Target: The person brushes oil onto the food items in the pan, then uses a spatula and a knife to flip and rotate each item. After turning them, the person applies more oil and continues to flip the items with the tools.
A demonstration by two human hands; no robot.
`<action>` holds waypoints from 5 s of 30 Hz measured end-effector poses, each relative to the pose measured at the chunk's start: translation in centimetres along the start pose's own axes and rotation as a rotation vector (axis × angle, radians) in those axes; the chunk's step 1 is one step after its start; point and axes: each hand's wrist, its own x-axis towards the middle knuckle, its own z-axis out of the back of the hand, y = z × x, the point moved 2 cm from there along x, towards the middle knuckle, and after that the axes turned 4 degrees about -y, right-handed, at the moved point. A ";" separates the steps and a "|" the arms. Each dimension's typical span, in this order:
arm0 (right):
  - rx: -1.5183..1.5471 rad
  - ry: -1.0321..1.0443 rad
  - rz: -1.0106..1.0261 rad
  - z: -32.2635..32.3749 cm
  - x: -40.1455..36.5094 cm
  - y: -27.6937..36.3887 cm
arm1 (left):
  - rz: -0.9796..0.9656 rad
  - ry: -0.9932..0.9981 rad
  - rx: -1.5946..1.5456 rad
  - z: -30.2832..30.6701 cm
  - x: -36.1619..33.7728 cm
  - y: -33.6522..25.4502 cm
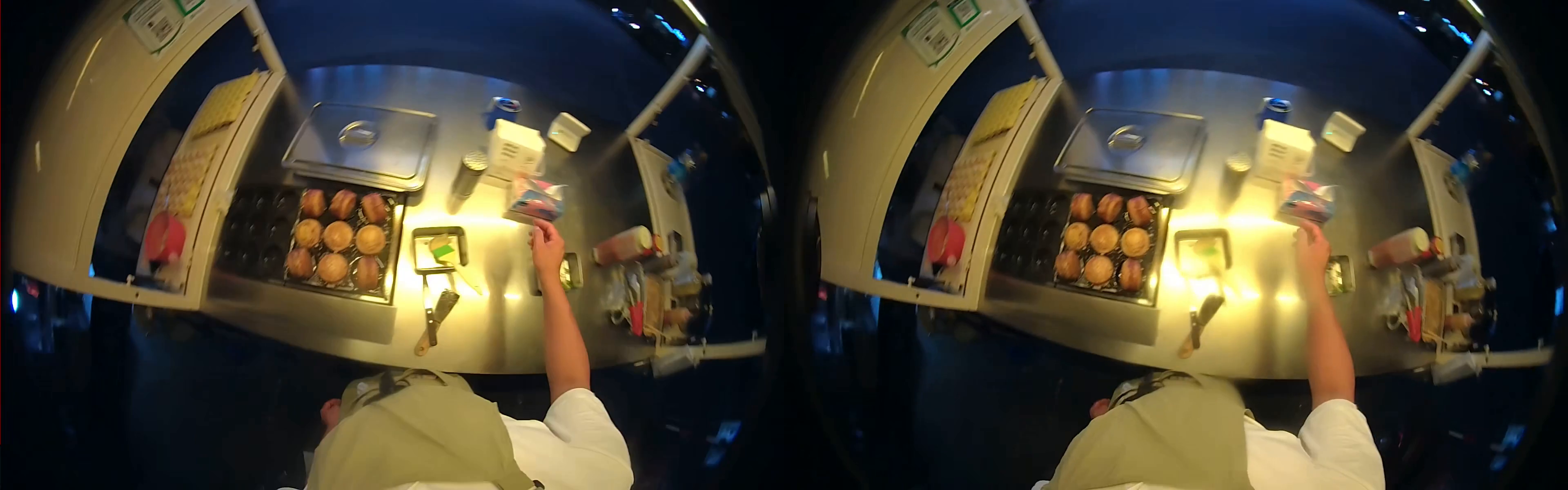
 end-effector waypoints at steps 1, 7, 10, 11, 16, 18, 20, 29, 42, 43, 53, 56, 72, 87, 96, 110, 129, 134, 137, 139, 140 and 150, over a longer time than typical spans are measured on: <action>0.066 0.054 -0.056 -1.2 -0.6 -0.2 | -0.045 -0.393 0.446 -0.9 -1.2 -0.8; -0.263 -0.070 0.120 -1.5 -16.3 -0.8 | -0.345 -0.474 0.789 -20.4 -3.2 -12.1; -0.175 0.328 -0.136 -2.8 -23.8 0.3 | -0.221 -0.080 1.094 -30.0 -0.3 -14.3; -0.179 0.432 -0.152 -3.3 -24.5 2.9 | -0.146 0.019 1.210 -32.6 0.8 -13.8; -0.676 0.827 -0.054 -6.9 -23.4 7.8 | -0.487 0.463 1.684 -39.3 5.0 -8.7; -0.679 0.813 -0.033 -7.6 -23.3 6.7 | -0.454 0.503 1.799 -40.8 5.5 -7.9; -0.688 0.811 -0.017 -7.2 -23.1 6.6 | -0.382 0.513 1.875 -41.6 5.7 -7.4; -0.439 0.871 0.138 -1.1 -23.0 5.3 | -0.357 0.418 1.865 -42.9 4.6 -6.5; 0.034 0.385 -0.011 -8.9 -25.1 18.9 | -0.085 0.499 1.397 -29.7 6.6 -27.7; -0.045 0.378 -0.071 -10.5 -24.9 19.9 | -0.047 0.450 1.204 -27.2 7.5 -28.7; -0.630 0.544 0.300 -22.5 -21.9 29.9 | 0.489 0.368 0.634 -24.0 11.4 -33.8; -0.894 0.753 0.194 -24.3 -20.9 30.5 | 0.497 0.334 0.688 -24.1 12.2 -34.0; -0.242 0.553 -0.211 -19.8 -20.0 20.3 | 0.525 0.360 0.734 -23.8 17.1 -31.1; -0.427 0.372 0.010 -23.6 -28.9 21.7 | -0.497 0.490 1.731 -27.8 12.9 -35.8; -0.334 0.351 -0.204 -19.3 -25.0 24.3 | -0.520 0.462 1.428 -26.7 14.3 -35.6; -0.352 0.546 -0.011 -29.3 -12.3 16.9 | 0.199 0.276 0.903 -30.9 20.5 -34.1; -0.367 0.287 0.171 -25.8 -22.3 24.3 | -0.790 0.350 1.724 -33.9 21.6 -31.6; -0.398 0.253 0.144 -22.4 -21.1 26.4 | -0.493 0.270 1.735 -35.9 17.3 -35.7; -0.405 0.046 0.221 -20.4 -19.8 24.0 | -0.559 0.330 1.542 -34.6 17.6 -35.9; -0.443 0.087 0.208 -20.0 -18.6 22.3 | -0.680 0.378 1.381 -33.9 18.3 -34.9; -0.535 0.203 0.220 -20.1 -18.1 21.6 | -0.298 0.422 1.211 -33.9 18.7 -33.9; 0.106 0.339 -0.488 -19.8 -11.8 15.4 | 0.330 0.391 1.007 -36.5 20.5 -31.7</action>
